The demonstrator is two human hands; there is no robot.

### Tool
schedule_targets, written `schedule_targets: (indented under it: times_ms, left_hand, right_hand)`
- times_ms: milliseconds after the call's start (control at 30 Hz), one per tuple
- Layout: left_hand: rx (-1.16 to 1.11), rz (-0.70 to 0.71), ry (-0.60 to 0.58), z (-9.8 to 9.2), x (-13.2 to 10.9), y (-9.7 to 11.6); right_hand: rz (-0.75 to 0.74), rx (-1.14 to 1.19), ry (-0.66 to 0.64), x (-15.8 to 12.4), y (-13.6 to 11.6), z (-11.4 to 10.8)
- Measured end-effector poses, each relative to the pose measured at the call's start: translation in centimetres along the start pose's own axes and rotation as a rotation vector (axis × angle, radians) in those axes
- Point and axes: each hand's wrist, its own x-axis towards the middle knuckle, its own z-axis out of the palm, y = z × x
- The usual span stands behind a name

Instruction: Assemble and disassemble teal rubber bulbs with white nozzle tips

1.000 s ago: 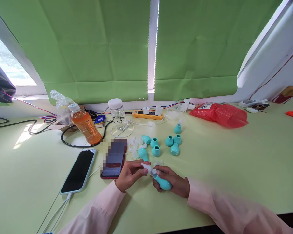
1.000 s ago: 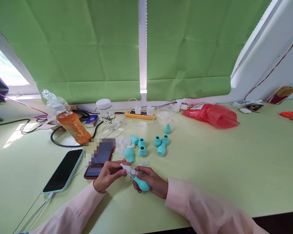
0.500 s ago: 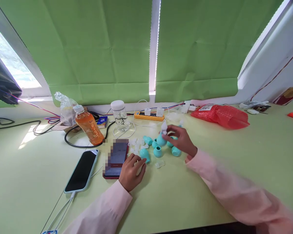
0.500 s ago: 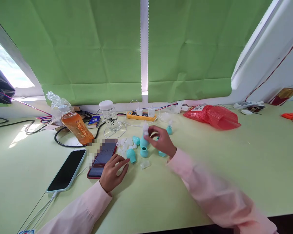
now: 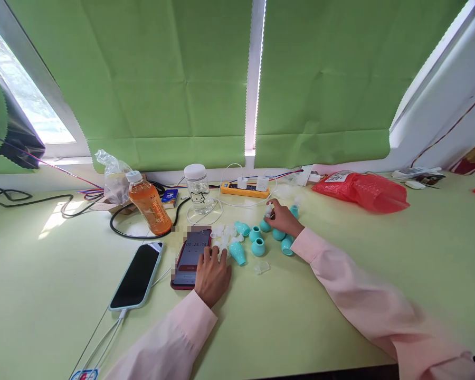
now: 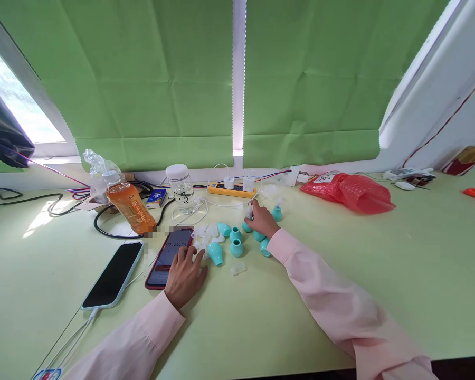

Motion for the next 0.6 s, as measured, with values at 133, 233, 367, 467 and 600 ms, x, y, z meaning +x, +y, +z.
schedule_targets:
  times_ms: [133,233,367,467,600]
  left_hand:
    - [0.024,0.027,-0.014,0.4,0.0,0.0]
    - [-0.054,0.052,-0.036,0.3,0.1,-0.1]
    - [-0.201,0.032,-0.028,-0.4,0.3,-0.5]
    - [-0.182,-0.035,0.015,-1.1,0.6,-1.0]
    - [-0.032,-0.097,-0.038,-1.4,0.9,-1.9]
  right_hand:
    - [0.010,-0.031,0.013,-0.9,-0.4,-0.9]
    - [-0.070,-0.034,0.118,-1.8,-1.4,-1.9]
    - [-0.343,0.075,0.354,-4.3,-3.6,-2.7]
    - [-0.588,0.120,0.294,-6.9,-5.3,-2.0]
    - [-0.823,-0.033,-0.063,-9.9,-6.8,0.1]
